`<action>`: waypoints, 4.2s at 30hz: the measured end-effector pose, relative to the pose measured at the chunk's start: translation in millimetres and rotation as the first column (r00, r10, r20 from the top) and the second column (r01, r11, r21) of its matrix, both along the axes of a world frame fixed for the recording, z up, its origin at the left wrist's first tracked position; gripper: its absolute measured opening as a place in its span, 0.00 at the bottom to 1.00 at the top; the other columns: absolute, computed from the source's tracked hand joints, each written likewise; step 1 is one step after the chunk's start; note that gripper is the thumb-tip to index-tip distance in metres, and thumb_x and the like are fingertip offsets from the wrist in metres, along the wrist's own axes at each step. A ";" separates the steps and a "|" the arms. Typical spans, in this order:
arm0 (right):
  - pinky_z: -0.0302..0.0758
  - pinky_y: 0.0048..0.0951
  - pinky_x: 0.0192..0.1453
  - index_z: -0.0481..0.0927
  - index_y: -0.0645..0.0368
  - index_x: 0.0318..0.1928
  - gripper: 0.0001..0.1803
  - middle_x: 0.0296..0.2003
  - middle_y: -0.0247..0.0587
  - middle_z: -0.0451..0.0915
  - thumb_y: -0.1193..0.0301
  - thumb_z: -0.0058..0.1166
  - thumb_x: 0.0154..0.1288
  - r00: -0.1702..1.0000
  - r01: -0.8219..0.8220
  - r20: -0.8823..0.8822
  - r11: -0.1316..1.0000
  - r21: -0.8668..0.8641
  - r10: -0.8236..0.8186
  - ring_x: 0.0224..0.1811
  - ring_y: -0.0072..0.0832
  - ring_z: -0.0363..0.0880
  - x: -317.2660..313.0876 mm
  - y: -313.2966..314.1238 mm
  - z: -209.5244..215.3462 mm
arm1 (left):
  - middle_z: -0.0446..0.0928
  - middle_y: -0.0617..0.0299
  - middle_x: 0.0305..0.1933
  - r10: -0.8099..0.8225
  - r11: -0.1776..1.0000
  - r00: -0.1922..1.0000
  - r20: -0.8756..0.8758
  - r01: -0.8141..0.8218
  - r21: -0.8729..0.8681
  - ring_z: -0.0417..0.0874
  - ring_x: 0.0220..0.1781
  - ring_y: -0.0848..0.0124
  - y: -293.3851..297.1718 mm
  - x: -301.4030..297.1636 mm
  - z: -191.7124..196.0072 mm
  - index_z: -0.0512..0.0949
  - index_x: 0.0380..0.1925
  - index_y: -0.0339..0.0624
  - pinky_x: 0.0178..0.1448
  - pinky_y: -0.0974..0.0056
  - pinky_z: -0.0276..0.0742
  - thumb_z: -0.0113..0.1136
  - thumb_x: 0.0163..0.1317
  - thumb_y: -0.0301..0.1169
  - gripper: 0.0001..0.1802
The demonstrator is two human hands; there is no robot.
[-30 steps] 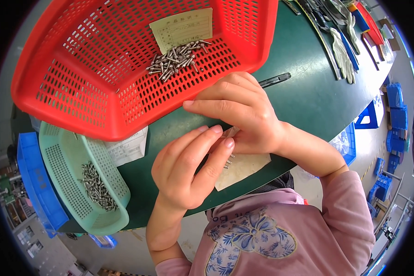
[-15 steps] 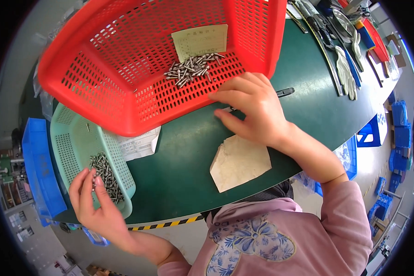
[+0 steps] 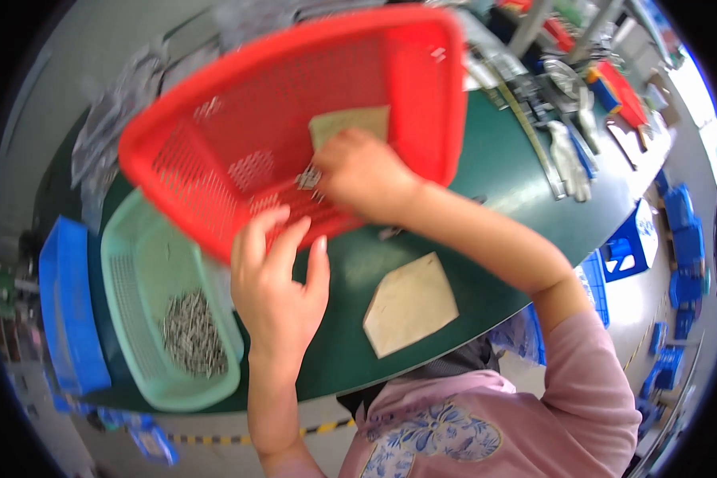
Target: Sorting and inspecting small metal screws at a workbench.
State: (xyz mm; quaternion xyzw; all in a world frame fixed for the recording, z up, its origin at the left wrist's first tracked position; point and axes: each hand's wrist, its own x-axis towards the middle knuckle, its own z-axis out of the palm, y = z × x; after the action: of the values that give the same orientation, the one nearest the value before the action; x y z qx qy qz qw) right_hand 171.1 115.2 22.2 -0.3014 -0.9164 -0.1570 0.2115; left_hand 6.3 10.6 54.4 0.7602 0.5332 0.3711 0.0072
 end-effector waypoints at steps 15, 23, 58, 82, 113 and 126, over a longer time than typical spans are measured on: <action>0.66 0.34 0.53 0.83 0.53 0.22 0.12 0.29 0.33 0.80 0.63 0.61 0.31 0.949 -0.213 0.238 0.977 0.004 0.206 0.41 0.32 0.76 -21.6 22.3 -3.2 | 0.75 0.55 0.42 0.009 0.999 0.997 -0.071 -0.007 0.032 0.75 0.46 0.55 4.5 -7.3 -47.5 0.81 0.29 0.35 0.48 0.54 0.72 0.62 0.48 0.26 0.08; 0.65 0.34 0.54 0.84 0.51 0.26 0.12 0.30 0.30 0.81 0.62 0.63 0.36 0.888 -0.033 0.452 0.991 -0.130 0.089 0.42 0.28 0.77 -22.2 15.9 11.0 | 0.76 0.57 0.40 -0.040 0.998 0.997 -0.062 0.042 0.038 0.75 0.44 0.57 1.7 -4.0 -58.6 0.82 0.29 0.37 0.48 0.56 0.72 0.61 0.48 0.25 0.07; 0.66 0.45 0.34 0.75 0.59 0.24 0.14 0.23 0.45 0.75 0.60 0.53 0.53 0.577 -0.113 -0.801 0.987 0.115 0.159 0.28 0.42 0.73 -12.8 -50.0 -49.2 | 0.73 0.49 0.48 0.125 0.364 0.526 0.841 0.764 -0.532 0.73 0.51 0.58 -12.9 12.7 -65.7 0.73 0.47 0.32 0.54 0.55 0.70 0.52 0.63 0.38 0.20; 0.69 0.38 0.51 0.83 0.52 0.32 0.20 0.26 0.26 0.75 0.61 0.71 0.34 0.763 -0.184 -0.646 0.969 -0.164 0.036 0.25 0.25 0.71 20.4 -92.0 -14.9 | 0.71 0.54 0.51 0.307 0.562 0.149 0.940 0.769 -0.305 0.79 0.47 0.67 -31.1 9.0 -53.9 0.77 0.41 0.26 0.49 0.64 0.80 0.46 0.67 0.25 0.13; 0.68 0.38 0.51 0.77 0.52 0.24 0.10 0.28 0.29 0.73 0.69 0.65 0.39 0.885 -0.089 -0.465 0.980 -0.180 -0.005 0.31 0.31 0.72 15.3 -87.2 8.4 | 0.76 0.61 0.46 0.381 0.647 0.143 0.913 0.664 -0.374 0.79 0.42 0.74 -23.8 14.3 -45.0 0.80 0.41 0.33 0.42 0.71 0.78 0.57 0.64 0.32 0.13; 0.65 0.44 0.59 0.84 0.51 0.41 0.23 0.35 0.29 0.78 0.63 0.70 0.39 0.834 -0.252 -0.550 0.921 -0.299 0.049 0.35 0.29 0.75 24.9 -91.3 -8.4 | 0.75 0.57 0.46 0.307 0.533 0.228 0.924 0.763 -0.365 0.79 0.44 0.72 -27.4 14.6 -43.0 0.80 0.36 0.27 0.45 0.70 0.78 0.56 0.63 0.25 0.09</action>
State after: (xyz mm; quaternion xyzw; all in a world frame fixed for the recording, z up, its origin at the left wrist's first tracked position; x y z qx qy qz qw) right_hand 196.1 23.9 13.8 -0.2922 -0.8554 0.1202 0.4104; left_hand 20.9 -16.7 11.4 0.3588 0.3695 0.4498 0.7297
